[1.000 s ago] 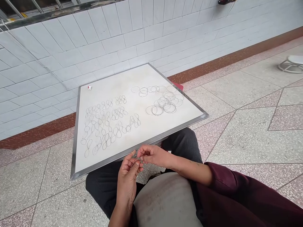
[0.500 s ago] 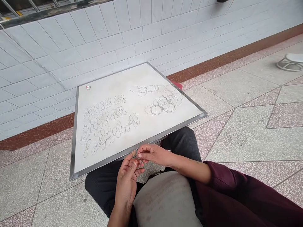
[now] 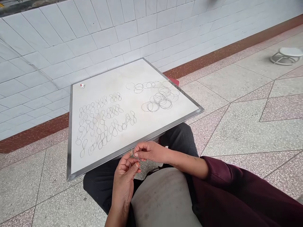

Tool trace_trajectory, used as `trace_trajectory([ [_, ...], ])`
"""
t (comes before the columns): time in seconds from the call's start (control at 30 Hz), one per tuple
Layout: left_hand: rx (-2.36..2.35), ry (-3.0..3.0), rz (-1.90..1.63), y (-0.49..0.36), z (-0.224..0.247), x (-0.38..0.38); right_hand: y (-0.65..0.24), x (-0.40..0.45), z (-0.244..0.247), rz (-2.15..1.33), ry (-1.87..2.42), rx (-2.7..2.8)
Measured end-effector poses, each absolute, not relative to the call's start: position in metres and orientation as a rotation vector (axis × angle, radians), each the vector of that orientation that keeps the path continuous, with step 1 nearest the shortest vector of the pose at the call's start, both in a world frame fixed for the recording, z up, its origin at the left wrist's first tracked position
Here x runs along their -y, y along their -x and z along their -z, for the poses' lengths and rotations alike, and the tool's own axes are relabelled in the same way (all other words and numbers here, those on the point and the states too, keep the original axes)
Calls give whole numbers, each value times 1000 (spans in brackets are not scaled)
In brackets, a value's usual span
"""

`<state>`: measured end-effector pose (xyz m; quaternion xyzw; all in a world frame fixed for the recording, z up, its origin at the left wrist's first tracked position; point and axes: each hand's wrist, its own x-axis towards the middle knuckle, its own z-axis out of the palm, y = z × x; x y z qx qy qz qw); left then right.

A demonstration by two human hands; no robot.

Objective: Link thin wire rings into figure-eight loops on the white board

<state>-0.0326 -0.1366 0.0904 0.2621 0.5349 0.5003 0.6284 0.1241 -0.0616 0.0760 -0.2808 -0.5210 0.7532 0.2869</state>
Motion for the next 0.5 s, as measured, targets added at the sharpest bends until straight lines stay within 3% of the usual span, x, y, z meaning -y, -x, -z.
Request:
trace_trajectory([
  [0.5, -1183, -628, -1197, 32, -121, 144, -132, 71, -105, -1997, 625, 1392],
])
